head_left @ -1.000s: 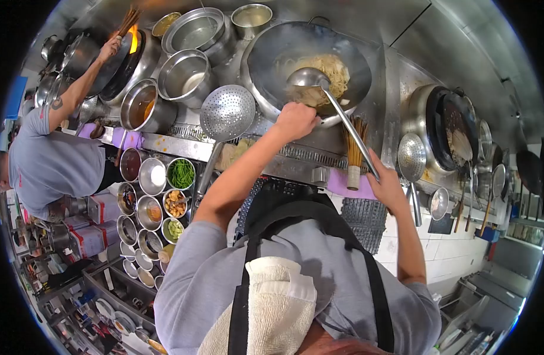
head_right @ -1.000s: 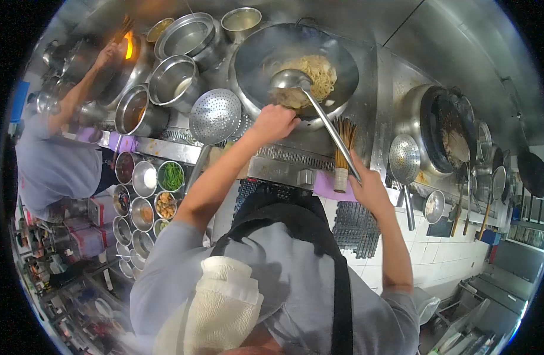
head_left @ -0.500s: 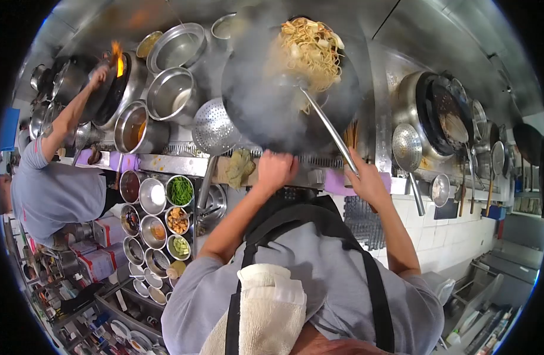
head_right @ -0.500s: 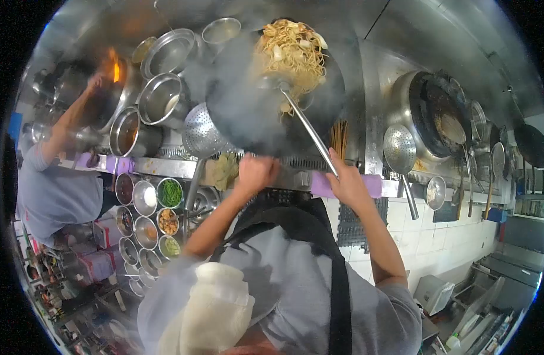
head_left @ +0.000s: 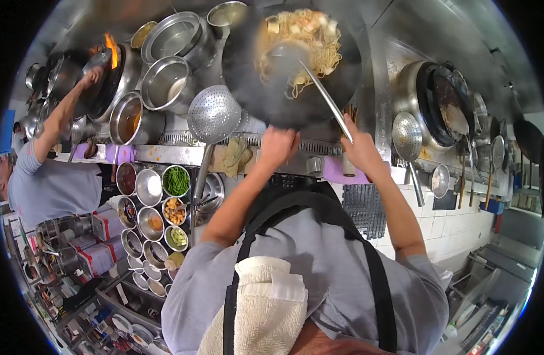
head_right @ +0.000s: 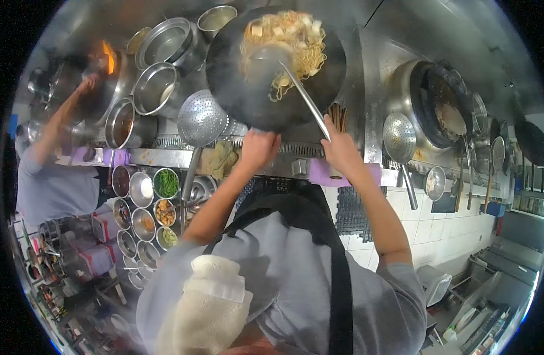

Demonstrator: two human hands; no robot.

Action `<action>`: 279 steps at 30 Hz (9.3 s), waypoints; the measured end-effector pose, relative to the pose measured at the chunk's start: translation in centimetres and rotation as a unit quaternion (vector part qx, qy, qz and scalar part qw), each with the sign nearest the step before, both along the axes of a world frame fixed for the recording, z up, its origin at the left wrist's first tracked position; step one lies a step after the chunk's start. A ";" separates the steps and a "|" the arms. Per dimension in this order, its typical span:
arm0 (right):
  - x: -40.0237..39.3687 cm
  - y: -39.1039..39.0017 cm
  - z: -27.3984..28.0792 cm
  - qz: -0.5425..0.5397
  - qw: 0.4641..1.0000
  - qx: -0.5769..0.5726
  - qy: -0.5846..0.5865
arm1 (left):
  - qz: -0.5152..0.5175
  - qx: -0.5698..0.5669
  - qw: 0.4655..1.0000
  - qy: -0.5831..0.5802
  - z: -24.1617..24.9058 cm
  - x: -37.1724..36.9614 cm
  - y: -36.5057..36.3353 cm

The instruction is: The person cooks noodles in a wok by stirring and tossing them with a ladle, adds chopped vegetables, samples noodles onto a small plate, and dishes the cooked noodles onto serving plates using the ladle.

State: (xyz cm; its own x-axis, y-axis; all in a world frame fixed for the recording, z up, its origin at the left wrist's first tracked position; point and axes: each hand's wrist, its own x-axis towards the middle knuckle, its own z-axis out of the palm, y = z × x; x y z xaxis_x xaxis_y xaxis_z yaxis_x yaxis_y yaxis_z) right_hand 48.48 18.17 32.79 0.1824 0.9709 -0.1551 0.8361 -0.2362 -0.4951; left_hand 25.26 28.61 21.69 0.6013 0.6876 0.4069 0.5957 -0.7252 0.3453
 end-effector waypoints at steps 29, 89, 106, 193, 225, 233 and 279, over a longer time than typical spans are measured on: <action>2.3 -7.1 -0.1 0.045 0.979 0.095 0.172 | -0.002 -0.019 1.000 -0.019 3.8 3.1 5.3; 10.9 -8.5 3.6 0.024 0.975 -0.125 0.181 | -0.031 -0.664 0.745 0.056 -24.5 -10.9 -22.7; 5.2 3.8 -3.4 0.005 0.996 0.014 0.092 | 0.303 -0.712 0.631 -0.054 -26.0 -27.6 -23.0; 0.3 -4.9 7.9 -0.036 0.755 -0.119 0.644 | -0.159 -0.624 0.731 -0.226 6.3 -6.3 -3.3; -5.6 1.4 7.7 -0.105 0.644 -0.233 0.721 | -0.425 -0.400 0.420 -0.695 28.1 -10.8 -4.7; -8.3 18.8 6.6 -0.018 0.742 -0.129 0.658 | -0.436 -0.152 0.405 -0.789 30.2 -9.8 -4.2; -29.9 50.5 -3.8 0.068 0.951 -0.070 0.293 | 0.193 -0.465 0.797 -0.334 8.3 -26.0 -3.8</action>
